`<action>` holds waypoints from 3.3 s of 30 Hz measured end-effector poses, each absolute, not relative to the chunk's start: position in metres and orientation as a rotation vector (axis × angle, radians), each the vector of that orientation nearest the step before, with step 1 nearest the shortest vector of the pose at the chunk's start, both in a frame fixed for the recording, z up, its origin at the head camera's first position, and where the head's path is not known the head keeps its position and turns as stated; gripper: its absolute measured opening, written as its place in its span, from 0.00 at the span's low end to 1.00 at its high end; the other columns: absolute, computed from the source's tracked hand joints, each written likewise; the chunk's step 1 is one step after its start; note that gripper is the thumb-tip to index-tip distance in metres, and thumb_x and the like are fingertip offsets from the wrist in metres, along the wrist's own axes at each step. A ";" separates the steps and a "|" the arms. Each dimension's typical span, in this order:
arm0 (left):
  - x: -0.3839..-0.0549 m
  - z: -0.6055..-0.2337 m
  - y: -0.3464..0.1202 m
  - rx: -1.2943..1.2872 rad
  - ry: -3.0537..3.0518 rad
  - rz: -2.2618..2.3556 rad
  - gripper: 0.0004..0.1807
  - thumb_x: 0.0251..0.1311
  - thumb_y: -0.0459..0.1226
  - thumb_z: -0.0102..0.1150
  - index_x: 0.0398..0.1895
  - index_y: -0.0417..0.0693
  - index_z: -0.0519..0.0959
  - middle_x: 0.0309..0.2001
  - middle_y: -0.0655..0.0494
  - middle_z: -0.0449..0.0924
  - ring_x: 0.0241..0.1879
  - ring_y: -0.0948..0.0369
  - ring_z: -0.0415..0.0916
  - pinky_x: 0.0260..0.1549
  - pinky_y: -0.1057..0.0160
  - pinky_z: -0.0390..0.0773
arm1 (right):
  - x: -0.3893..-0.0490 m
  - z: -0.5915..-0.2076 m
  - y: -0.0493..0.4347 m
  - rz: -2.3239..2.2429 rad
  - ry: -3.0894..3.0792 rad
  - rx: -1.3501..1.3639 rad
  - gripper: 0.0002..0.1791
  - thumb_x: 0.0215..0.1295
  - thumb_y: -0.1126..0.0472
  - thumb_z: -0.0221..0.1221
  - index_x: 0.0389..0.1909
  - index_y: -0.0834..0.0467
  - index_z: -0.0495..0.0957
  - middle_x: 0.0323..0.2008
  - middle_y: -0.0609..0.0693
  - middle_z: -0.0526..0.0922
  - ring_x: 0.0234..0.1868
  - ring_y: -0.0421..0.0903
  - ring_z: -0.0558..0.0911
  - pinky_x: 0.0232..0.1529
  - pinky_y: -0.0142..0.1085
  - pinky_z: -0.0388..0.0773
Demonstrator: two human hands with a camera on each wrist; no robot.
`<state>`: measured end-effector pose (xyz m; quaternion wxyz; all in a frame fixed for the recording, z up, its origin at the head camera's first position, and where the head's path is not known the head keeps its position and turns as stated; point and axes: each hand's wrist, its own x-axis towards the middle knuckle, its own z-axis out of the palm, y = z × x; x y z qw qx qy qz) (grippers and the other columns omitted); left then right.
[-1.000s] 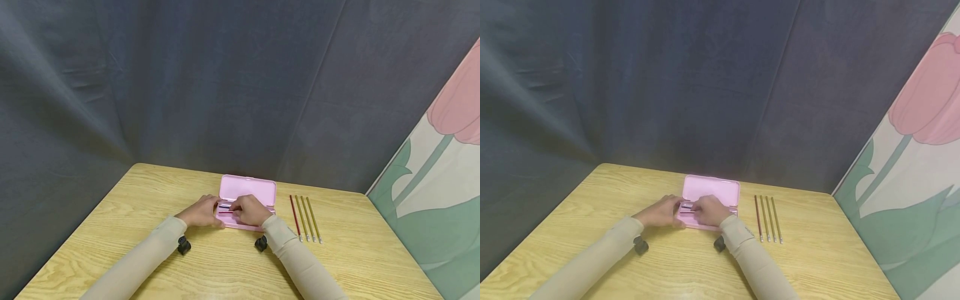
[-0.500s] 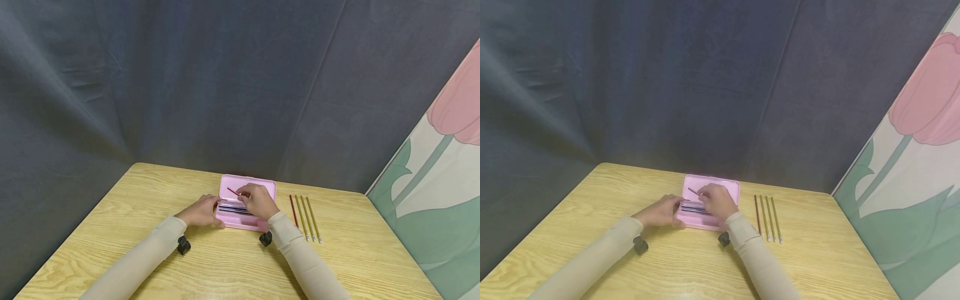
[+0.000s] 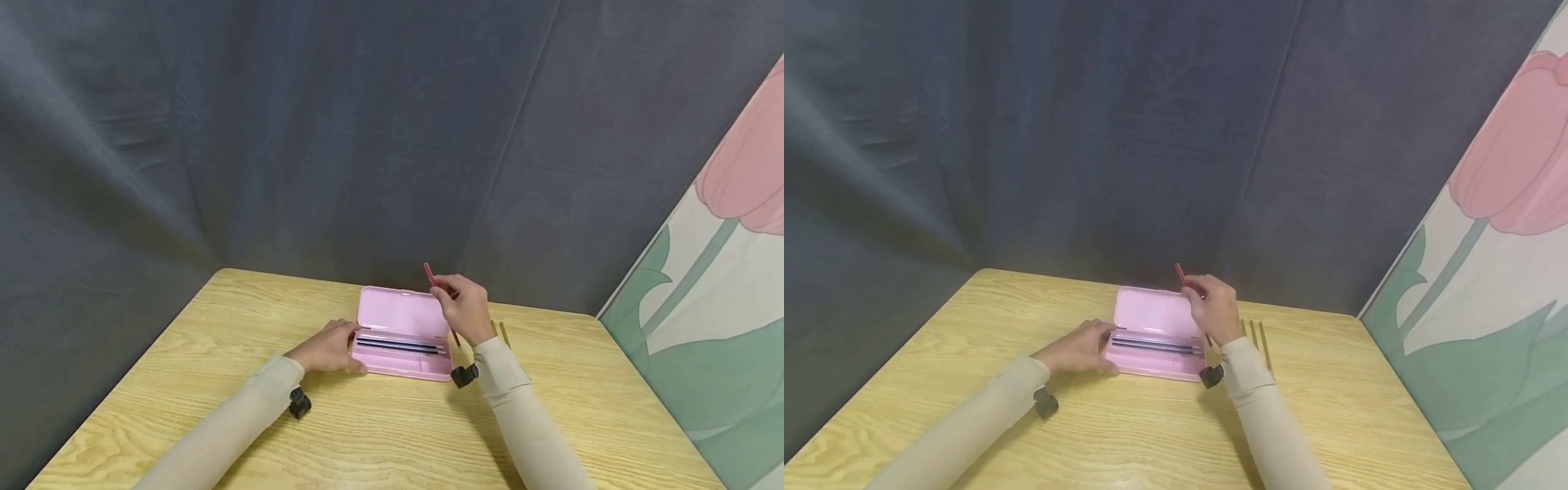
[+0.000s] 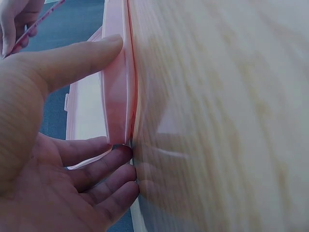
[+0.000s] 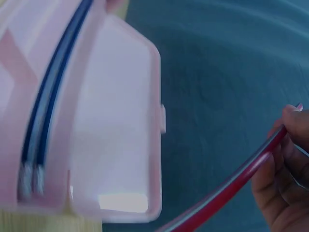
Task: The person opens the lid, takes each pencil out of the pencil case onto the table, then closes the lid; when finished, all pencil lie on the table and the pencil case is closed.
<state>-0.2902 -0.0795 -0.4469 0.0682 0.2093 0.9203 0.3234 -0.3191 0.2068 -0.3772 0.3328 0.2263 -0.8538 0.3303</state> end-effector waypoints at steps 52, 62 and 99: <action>-0.287 -0.443 -0.085 0.583 2.775 0.927 0.49 0.48 0.52 0.77 0.74 0.48 0.67 0.74 0.48 0.66 0.74 0.49 0.61 0.72 0.46 0.66 | -0.349 -0.441 0.392 0.503 -3.079 0.047 0.12 0.61 0.56 0.67 0.34 0.63 0.83 0.29 0.54 0.86 0.30 0.49 0.80 0.32 0.39 0.76; -0.288 -0.445 -0.085 0.602 2.777 0.957 0.49 0.46 0.51 0.79 0.72 0.43 0.69 0.72 0.46 0.68 0.73 0.48 0.62 0.72 0.46 0.66 | -0.342 -0.440 0.390 0.559 -3.088 0.006 0.13 0.63 0.56 0.67 0.35 0.64 0.82 0.30 0.55 0.86 0.30 0.49 0.80 0.32 0.40 0.76; -0.289 -0.443 -0.083 0.602 2.777 0.972 0.48 0.46 0.49 0.79 0.71 0.44 0.70 0.69 0.47 0.71 0.70 0.50 0.65 0.70 0.46 0.67 | -0.319 -0.369 0.293 0.860 -2.436 0.278 0.14 0.67 0.59 0.66 0.51 0.57 0.83 0.43 0.55 0.89 0.42 0.50 0.87 0.42 0.27 0.78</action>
